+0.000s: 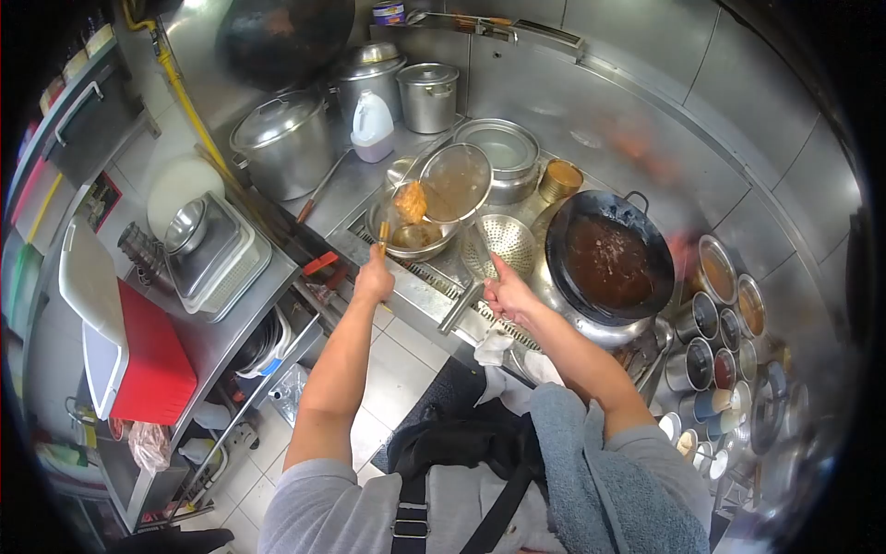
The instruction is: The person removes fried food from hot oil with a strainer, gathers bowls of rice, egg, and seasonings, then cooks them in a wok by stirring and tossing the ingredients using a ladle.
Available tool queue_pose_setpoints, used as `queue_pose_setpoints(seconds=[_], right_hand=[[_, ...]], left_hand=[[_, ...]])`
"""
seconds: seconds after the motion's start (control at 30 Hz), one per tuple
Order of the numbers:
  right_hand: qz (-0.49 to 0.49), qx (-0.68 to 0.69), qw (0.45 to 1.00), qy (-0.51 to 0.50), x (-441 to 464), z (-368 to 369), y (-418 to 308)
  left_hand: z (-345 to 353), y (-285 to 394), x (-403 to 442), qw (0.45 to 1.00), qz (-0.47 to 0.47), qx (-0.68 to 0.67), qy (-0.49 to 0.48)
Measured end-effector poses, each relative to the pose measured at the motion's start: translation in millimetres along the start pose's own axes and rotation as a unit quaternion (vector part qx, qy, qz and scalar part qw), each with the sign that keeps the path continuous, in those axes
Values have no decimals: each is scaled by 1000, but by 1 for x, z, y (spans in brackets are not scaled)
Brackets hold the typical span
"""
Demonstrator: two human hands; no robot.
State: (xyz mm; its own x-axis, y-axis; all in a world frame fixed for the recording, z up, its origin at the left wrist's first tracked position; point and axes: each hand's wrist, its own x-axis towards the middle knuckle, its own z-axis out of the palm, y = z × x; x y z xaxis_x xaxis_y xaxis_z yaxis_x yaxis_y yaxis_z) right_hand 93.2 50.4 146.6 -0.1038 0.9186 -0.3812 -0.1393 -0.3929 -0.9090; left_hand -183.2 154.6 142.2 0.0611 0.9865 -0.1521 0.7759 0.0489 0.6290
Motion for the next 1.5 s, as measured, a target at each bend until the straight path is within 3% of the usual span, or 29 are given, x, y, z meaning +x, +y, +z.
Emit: queue_pose_setpoints(seconds=[0.03,0.07,0.1,0.13,0.17,0.2,0.23,0.3,0.33,0.37,0.4,0.47,0.53,0.57,0.6,0.63,0.7,0.77,0.83,0.93,0.97,1.0,1.1,1.17,1.23,1.27,1.3,1.4,1.5], right_hand=[[16,-52,998,9,9,1,-1],[12,-142,990,20,21,1,0],[16,-145,989,23,30,3,-6],[16,-342,939,44,37,9,-13],[16,-525,849,60,43,16,-18],[56,-572,817,49,35,32,-41],[58,-574,815,49,47,27,-32],[-77,-648,754,81,66,9,-3],[-20,-621,779,81,49,18,-14],[-14,-624,777,81,40,17,-8],[-52,-596,793,118,27,12,1],[-86,-571,803,150,7,19,4],[-52,-254,960,101,-17,33,-7],[-49,-251,961,106,-14,34,-6],[-23,-129,988,76,-10,36,-5],[1,-4,999,46,-5,36,-5],[19,62,997,43,9,32,8],[28,42,999,14,22,34,23],[21,19,999,24,17,37,21],[-25,-3,999,31,2,31,8],[-16,-194,978,80,-4,30,-6],[-7,-378,917,127,-7,27,-15],[-37,-459,886,63,-4,20,-21],[-9,-445,895,36,0,36,-28],[10,-517,856,-3,5,55,-37],[83,-506,858,-22,6,64,-48],[82,-507,858,-24,16,57,-38],[-49,-591,805,-31,36,29,-17],[-49,-610,790,-27,43,15,-27]], left_hand=[[-2,-9,3,993,-6,102,63],[-5,-19,9,995,-38,76,53],[-8,-26,13,995,-39,73,50],[-11,-38,14,997,-41,35,50],[-13,-53,14,998,-46,-4,49],[-14,-65,12,997,16,-6,74],[-13,-74,12,997,15,-8,73],[-13,-82,4,988,4,-146,55],[-14,-82,-1,988,3,-149,48],[-14,-83,-5,960,-20,-280,10],[-12,-86,-5,913,-45,-405,-27],[-7,-97,0,884,-35,-463,-61],[-1,-104,5,854,-22,-510,-97],[2,-104,10,822,-23,-549,-151],[7,-104,15,785,-23,-584,-204],[15,-103,18,786,-23,-580,-211],[33,-96,17,744,-51,-620,-243],[39,-86,13,747,-58,-620,-235],[40,-83,9,798,-58,-577,-166],[17,-95,5,822,-51,-557,-108],[3,-101,3,832,-49,-546,-85],[-9,-106,-1,832,-48,-548,-68],[-44,-113,-16,833,-36,-550,-50],[-60,-113,-26,840,-17,-541,-30],[-67,-107,-38,840,-24,-542,-19],[-67,-106,-43,828,-22,-561,-20],[-67,-107,-47,815,-20,-579,-22],[-63,-112,-53,811,-26,-583,-32],[-62,-117,-55,810,-33,-583,-51]])
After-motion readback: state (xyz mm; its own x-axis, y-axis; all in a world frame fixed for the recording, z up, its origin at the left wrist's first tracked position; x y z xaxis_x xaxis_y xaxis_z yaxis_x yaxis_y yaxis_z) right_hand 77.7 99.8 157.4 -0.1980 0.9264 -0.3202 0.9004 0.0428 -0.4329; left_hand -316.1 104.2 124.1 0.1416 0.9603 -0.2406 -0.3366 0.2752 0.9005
